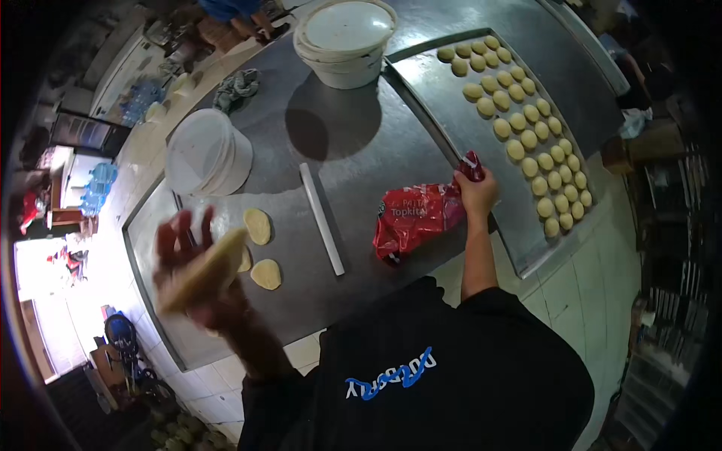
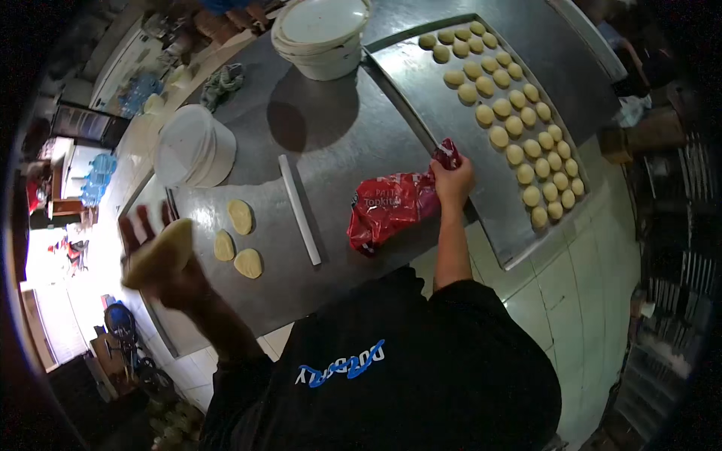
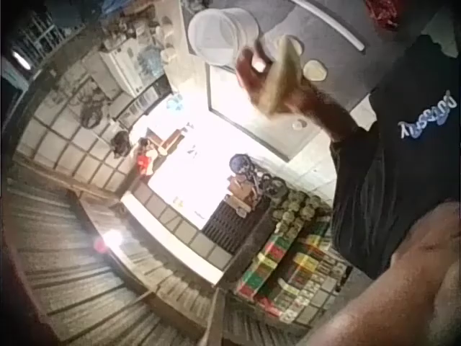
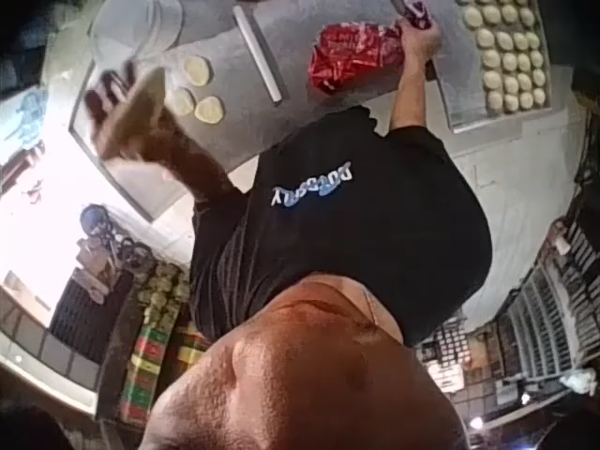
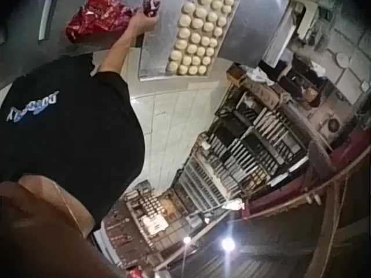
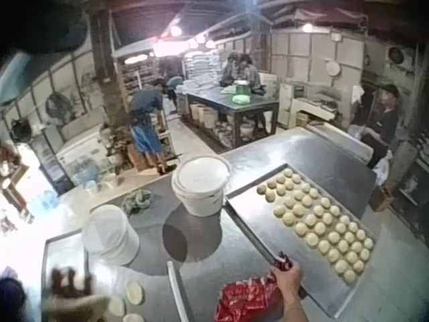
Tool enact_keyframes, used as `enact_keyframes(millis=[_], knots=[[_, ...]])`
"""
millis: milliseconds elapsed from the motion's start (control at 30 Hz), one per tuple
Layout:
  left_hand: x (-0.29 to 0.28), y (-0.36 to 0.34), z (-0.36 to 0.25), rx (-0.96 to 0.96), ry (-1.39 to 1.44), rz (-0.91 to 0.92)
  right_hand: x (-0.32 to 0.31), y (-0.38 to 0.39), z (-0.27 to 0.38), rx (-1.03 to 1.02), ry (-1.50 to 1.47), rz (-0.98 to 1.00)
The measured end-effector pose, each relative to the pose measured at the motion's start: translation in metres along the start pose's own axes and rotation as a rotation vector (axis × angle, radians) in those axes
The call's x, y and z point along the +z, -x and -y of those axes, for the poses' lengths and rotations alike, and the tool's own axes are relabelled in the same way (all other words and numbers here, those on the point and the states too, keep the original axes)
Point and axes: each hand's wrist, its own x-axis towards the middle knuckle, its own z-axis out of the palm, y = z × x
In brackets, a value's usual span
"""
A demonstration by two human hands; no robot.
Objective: Preparing and filling individual pastry dough balls with jam and rolling out dough.
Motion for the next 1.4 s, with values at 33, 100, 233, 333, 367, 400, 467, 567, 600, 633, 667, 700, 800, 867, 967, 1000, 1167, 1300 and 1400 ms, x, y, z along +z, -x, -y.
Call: enact_keyframes(millis=[33, 100, 233, 333, 367, 400, 467, 567, 600, 633, 667, 700, 800, 867, 967, 1000, 1167, 1300, 1400], knots=[[0.021, -0.001, 0.001, -0.19, 0.149, -0.225, 0.01, 0.001, 0.003, 0.005, -0.299, 0.151], [0.068, 0.046, -0.002, -0.553, 0.618, -0.247, -0.022, 0.013, -0.019, 0.018, -0.517, 0.366], [0.1, 0.069, 0.074, -1.251, 0.826, -0.4, -0.018, 0.03, 0.045, 0.051, -1.125, 0.574], [0.097, 0.089, 0.102, -1.196, 0.906, -0.383, -0.019, 0.035, 0.078, -0.277, -0.685, 1.011], [0.099, 0.09, 0.105, -1.168, 0.862, -0.405, -0.017, 0.038, 0.088, -0.271, -0.685, 1.014], [0.096, 0.091, 0.11, -1.145, 0.807, -0.419, -0.018, 0.05, 0.112, -0.547, -0.455, 1.054], [0.092, 0.092, 0.12, -1.103, 0.783, -0.418, -0.016, 0.069, 0.143, -0.818, -0.216, 1.075], [0.099, 0.088, 0.121, -1.055, 0.723, -0.373, -0.012, 0.083, 0.166, -0.781, -0.01, 1.219], [0.101, 0.085, 0.12, -1.046, 0.677, -0.335, -0.01, 0.086, 0.171, -0.761, 0.091, 1.214], [0.104, 0.083, 0.119, -1.047, 0.677, -0.339, -0.01, 0.087, 0.175, -0.739, 0.191, 1.207], [0.108, 0.081, 0.118, -1.039, 0.646, -0.351, -0.012, 0.087, 0.179, -0.739, 0.194, 1.21], [0.109, 0.08, 0.116, -1.028, 0.611, -0.365, -0.013, 0.088, 0.183, -0.748, 0.243, 1.208], [0.102, 0.09, 0.129, -0.938, 0.543, -0.342, -0.009, 0.093, 0.184, -0.748, 0.287, 1.208], [0.101, 0.093, 0.133, -0.91, 0.53, -0.338, -0.007, 0.094, 0.181, -0.735, 0.284, 1.206], [0.102, 0.092, 0.132, -0.886, 0.534, -0.321, -0.005, 0.092, 0.176, -0.714, 0.273, 1.206], [0.104, 0.088, 0.128, -0.897, 0.54, -0.321, -0.004, 0.092, 0.174, -0.705, 0.241, 1.197], [0.103, 0.087, 0.127, -0.916, 0.585, -0.319, -0.012, 0.093, 0.174, -0.673, 0.212, 1.171], [0.103, 0.088, 0.129, -0.96, 0.701, -0.273, -0.018, 0.093, 0.17, -0.663, 0.152, 1.153], [0.102, 0.088, 0.131, -0.982, 0.816, -0.269, -0.018, 0.091, 0.16, -0.668, 0.13, 1.124]])
